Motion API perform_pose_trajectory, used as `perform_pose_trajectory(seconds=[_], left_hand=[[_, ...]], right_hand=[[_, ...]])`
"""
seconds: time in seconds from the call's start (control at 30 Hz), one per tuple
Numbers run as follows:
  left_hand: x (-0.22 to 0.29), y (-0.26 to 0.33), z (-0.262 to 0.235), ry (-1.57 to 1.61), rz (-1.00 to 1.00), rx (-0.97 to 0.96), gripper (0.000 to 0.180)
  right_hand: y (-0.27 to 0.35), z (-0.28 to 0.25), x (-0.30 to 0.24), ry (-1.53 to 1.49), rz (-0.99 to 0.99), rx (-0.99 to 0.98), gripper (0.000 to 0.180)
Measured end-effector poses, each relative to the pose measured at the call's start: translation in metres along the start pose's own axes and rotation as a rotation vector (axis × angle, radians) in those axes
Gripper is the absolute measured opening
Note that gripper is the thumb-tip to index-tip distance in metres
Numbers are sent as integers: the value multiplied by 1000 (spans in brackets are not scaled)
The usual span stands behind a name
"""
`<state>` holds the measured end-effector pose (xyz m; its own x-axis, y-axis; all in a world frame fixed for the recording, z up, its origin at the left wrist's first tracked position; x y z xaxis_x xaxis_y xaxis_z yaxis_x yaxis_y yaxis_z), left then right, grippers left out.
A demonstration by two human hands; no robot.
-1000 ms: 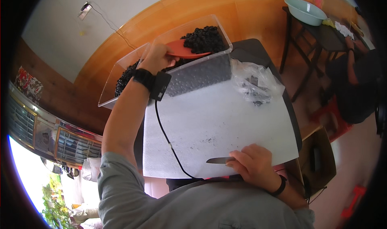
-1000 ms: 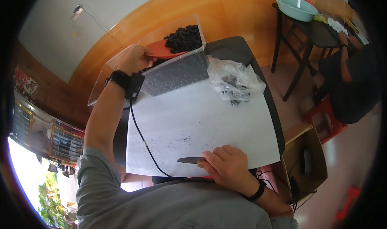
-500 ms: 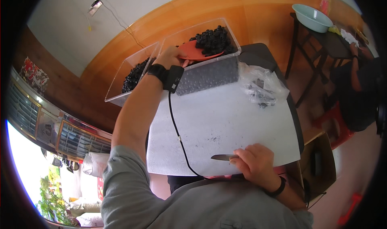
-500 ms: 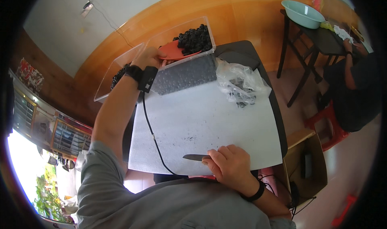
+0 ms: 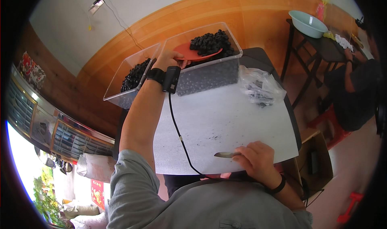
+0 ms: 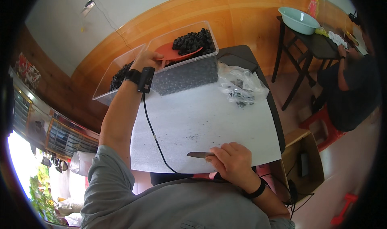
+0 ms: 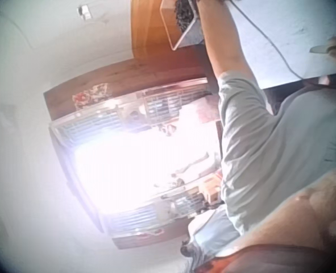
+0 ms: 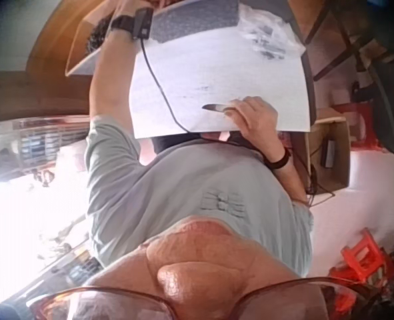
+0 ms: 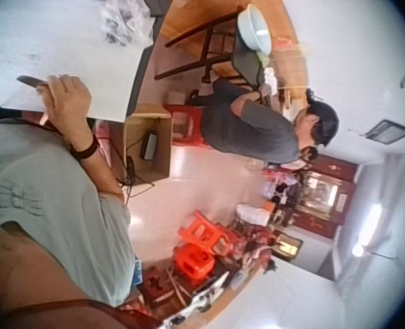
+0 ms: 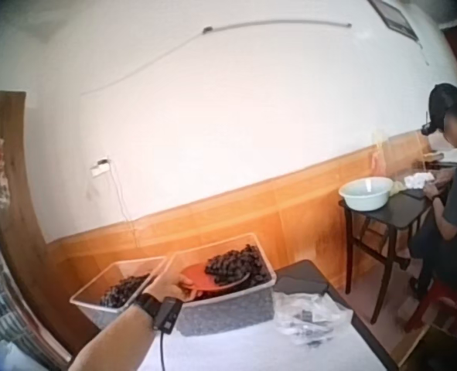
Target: Sorting and preparing small black objects using a knife and placing them into containers.
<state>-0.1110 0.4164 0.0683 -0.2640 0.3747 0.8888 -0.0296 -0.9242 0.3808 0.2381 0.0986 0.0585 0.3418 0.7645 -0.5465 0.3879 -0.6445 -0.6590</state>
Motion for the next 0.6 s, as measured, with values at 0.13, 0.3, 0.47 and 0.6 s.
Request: perform_pose_trajectory(seconds=[0.13,0.3,0.47,0.6], left_hand=[[2,12,4,87,-25,28,41],[9,37,10,108,-28,100,38],[18,74,17,81,279,65,45],[52,71,15,-1023,835,-209,37]], right_hand=[[-1,-1,-2,6,2,1,21],[-1,-1,-3,15,4,-7,22],[1,0,0,7,-3,36,22],[1,3,-3,24,-14,14,21]])
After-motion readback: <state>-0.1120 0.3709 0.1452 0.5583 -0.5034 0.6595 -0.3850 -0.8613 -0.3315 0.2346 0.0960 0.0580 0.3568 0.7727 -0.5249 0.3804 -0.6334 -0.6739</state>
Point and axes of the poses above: each hand's wrist, its own y-axis away from the middle knuckle, its own z-axis out of the palm, x = y × z, the point moved 8 cm from there along -y, towards the middle knuckle, and after that the axes turned 7 degrees about -y, right-handed, at the moved point
